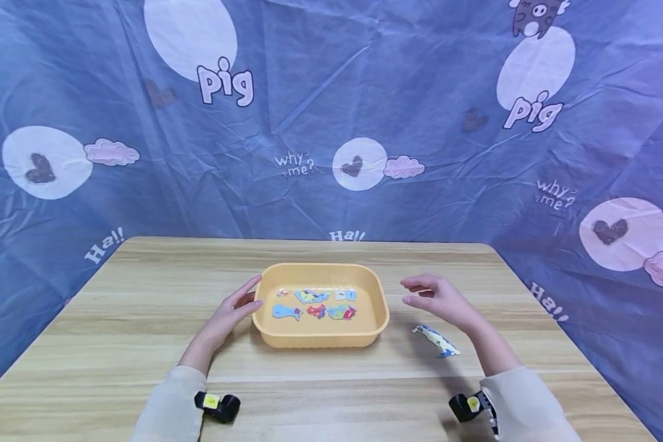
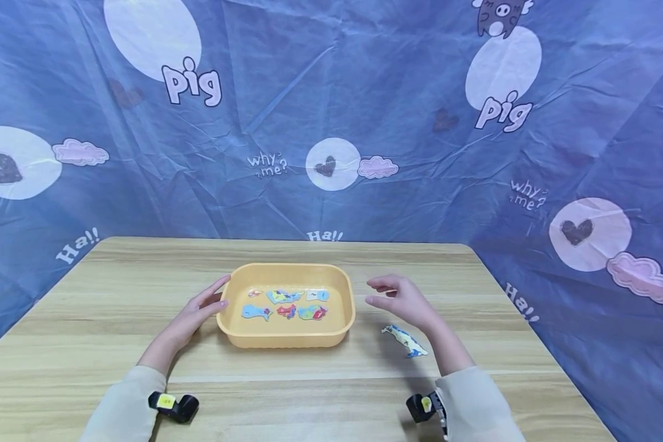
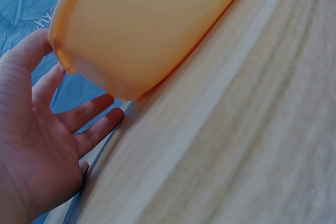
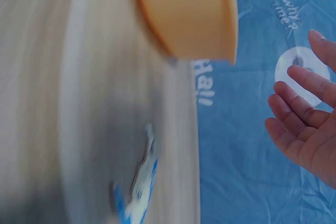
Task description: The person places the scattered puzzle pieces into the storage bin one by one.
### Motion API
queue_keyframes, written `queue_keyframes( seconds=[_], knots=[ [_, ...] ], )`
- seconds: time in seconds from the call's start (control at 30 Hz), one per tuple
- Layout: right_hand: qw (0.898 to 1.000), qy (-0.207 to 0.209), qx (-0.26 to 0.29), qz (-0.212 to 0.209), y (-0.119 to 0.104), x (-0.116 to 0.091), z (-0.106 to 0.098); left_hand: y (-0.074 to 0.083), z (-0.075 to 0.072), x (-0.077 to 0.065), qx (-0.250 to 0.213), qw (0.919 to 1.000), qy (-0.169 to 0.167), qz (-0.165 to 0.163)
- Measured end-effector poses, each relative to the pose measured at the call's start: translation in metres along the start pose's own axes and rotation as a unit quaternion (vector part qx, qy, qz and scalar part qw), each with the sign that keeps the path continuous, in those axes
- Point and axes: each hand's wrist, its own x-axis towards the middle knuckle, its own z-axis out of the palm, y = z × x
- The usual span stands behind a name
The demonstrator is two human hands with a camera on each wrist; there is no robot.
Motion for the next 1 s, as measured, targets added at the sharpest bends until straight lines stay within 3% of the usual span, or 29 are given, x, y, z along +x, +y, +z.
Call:
queue_keyframes(
  seconds=[0.53,1.0],
  knots=[
    [0.998,-0.018,-0.044,0.044,0.033,-0.04,-0.02,-0.001,0.001,0.0,0.002,1.0,0.002,-0.007],
    [0.992,-0.004,-0.123,0.033,0.054,-0.06,-0.016,0.0,0.0,0.0,-0.005,0.9999,0.004,-0.009]
  ],
)
